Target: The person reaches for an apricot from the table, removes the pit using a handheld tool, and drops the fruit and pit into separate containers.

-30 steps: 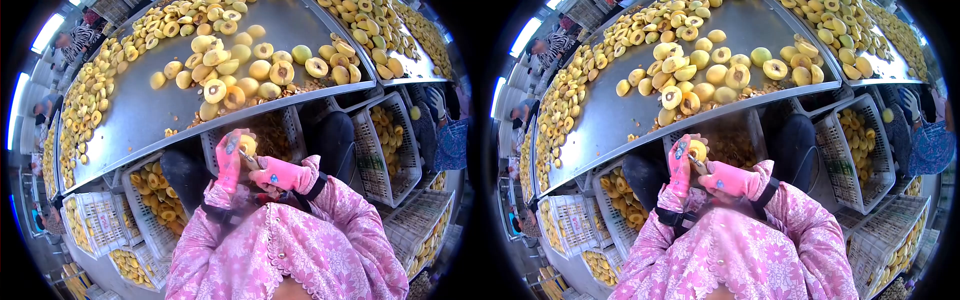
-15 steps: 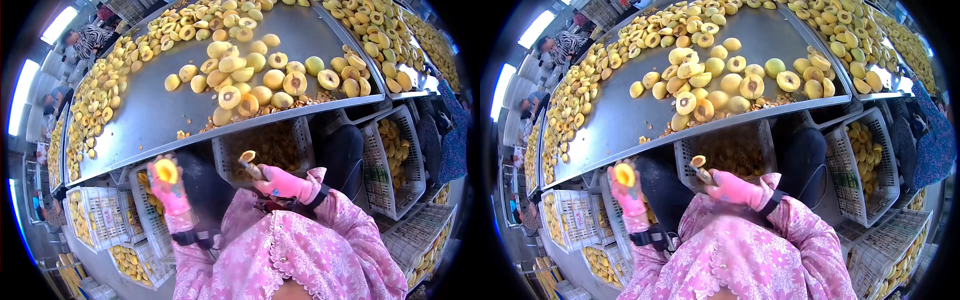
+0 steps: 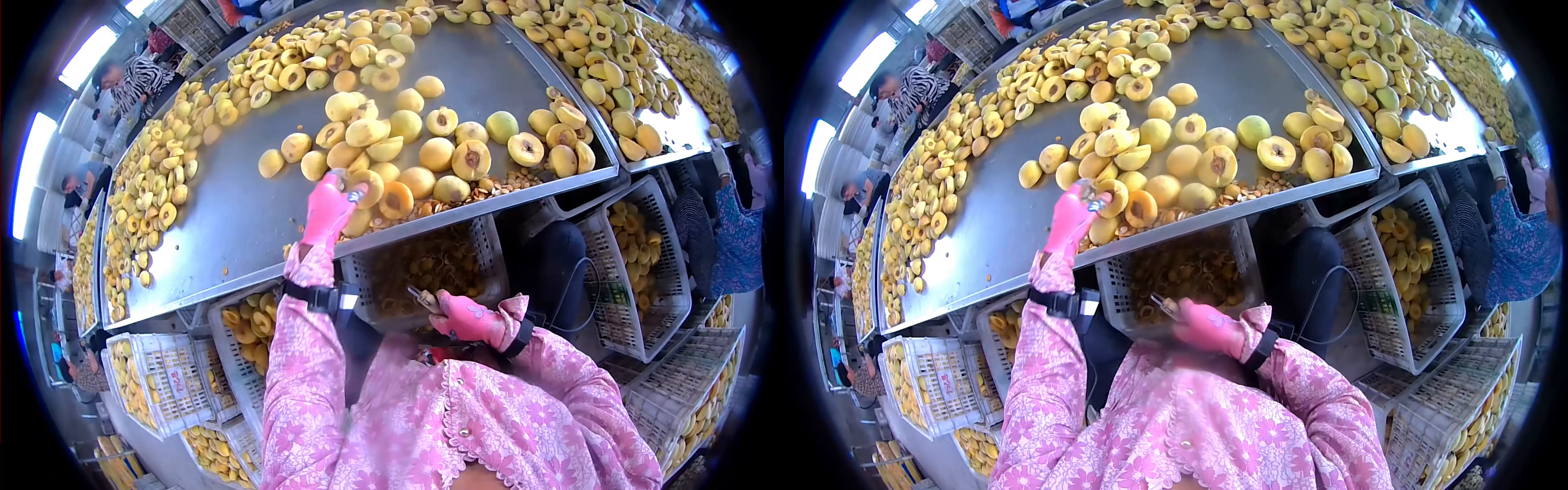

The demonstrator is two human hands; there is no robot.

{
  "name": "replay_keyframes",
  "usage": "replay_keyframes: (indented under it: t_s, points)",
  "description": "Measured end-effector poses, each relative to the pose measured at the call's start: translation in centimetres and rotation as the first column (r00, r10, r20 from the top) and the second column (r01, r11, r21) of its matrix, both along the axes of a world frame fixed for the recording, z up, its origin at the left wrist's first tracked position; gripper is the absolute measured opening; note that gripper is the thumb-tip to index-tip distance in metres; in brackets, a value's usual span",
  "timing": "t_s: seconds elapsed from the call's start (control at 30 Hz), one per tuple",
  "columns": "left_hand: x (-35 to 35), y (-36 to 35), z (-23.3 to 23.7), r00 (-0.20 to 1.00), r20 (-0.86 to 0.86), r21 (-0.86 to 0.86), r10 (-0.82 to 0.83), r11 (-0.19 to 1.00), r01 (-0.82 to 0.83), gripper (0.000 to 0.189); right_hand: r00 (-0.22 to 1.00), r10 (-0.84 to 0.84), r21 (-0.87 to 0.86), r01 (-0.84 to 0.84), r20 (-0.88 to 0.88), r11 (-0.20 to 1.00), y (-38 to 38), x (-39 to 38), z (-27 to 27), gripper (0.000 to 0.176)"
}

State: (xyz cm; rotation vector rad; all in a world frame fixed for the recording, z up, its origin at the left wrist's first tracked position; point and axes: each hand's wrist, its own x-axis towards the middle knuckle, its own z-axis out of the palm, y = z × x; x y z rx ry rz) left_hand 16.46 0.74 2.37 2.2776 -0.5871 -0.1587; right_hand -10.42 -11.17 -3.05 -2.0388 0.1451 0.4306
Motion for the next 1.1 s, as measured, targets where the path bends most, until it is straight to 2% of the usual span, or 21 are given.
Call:
replay_keyframes:
  t_s: [0.03, 0.07, 0.17, 0.2, 0.3, 0.33, 0.37, 0.43, 0.53, 0.63, 0.67, 0.9, 1.0, 1.1]
  points:
    - [0.1, -1.3, -0.6, 0.995, -0.098, -0.012, -0.019, 1.000, 0.018, 0.054, 0.999, -0.038, 0.048, 0.038, -0.001, 0.998, -0.5, -0.1, 0.4, 0.028]
    - [-0.4, -2.0, -1.1, 0.999, -0.034, 0.010, 0.034, 0.999, -0.034, 0.054, 0.997, -0.074, 0.098, 0.074, -0.004, 0.992, -1.0, -0.2, 0.8, 0.028]
    - [-1.1, -2.1, -1.0, 0.996, -0.060, -0.040, 0.065, 0.997, -0.068, 0.052, 0.983, -0.183, 0.203, 0.180, -0.004, 0.962, -1.6, -0.1, 2.6, 0.024]
    - [-1.0, -1.8, -1.2, 0.995, -0.093, -0.185, 0.022, 0.982, -0.039, 0.049, 0.979, -0.205, 0.214, 0.199, 0.006, 0.956, -1.6, 0.0, 2.7, 0.024]
    - [-2.3, -0.5, -0.7, 0.973, -0.230, -0.303, -0.010, 0.951, -0.062, 0.043, 0.959, -0.280, 0.282, 0.257, 0.042, 0.924, -1.4, 0.6, 4.6, 0.023]
    - [-3.5, -0.2, 0.5, 0.945, -0.327, -0.349, -0.014, 0.931, -0.107, 0.040, 0.952, -0.302, 0.292, 0.275, 0.050, 0.916, -1.4, 0.7, 5.2, 0.023]
    - [-4.2, 0.4, -0.1, 0.888, -0.450, -0.545, -0.099, 0.818, -0.185, 0.040, 0.943, -0.327, 0.302, 0.296, 0.058, 0.906, -1.4, 0.7, 6.0, 0.022]
    - [-6.1, 1.4, -1.2, 0.733, -0.587, -0.783, -0.343, 0.470, -0.407, 0.040, 0.947, -0.322, 0.337, 0.299, 0.013, 0.893, -1.2, 0.8, 7.8, 0.022]
    - [-10.5, 1.8, 2.8, 0.521, -0.718, -0.696, -0.461, 0.472, -0.541, 0.033, 0.953, -0.302, 0.351, 0.270, 0.038, 0.897, -0.5, 0.9, 9.3, 0.023]
    - [-13.1, 2.2, 2.8, 0.571, -0.690, -0.724, -0.445, 0.427, -0.542, 0.032, 0.945, -0.299, 0.279, 0.254, 0.134, 0.926, 0.3, 0.7, 10.1, 0.024]
    - [-13.9, 2.3, 3.0, 0.595, -0.697, -0.714, -0.400, 0.463, -0.526, 0.035, 0.940, -0.301, 0.266, 0.252, 0.160, 0.930, 0.5, 0.6, 10.1, 0.024]
    - [-16.3, 2.3, 2.5, 0.631, -0.655, -0.751, -0.415, 0.444, -0.489, 0.043, 0.923, -0.283, 0.212, 0.231, 0.262, 0.950, 1.2, -0.1, 9.5, 0.025]
    - [-17.0, 2.1, 2.3, 0.664, -0.665, -0.736, -0.342, 0.450, -0.506, 0.041, 0.885, -0.289, 0.139, 0.255, 0.365, 0.957, 1.8, -0.2, 8.8, 0.024]
    - [-17.6, 1.5, 2.1, 0.689, -0.666, -0.732, -0.288, 0.431, -0.528, 0.039, 0.870, -0.295, 0.146, 0.257, 0.395, 0.955, 2.2, -0.3, 8.1, 0.023]
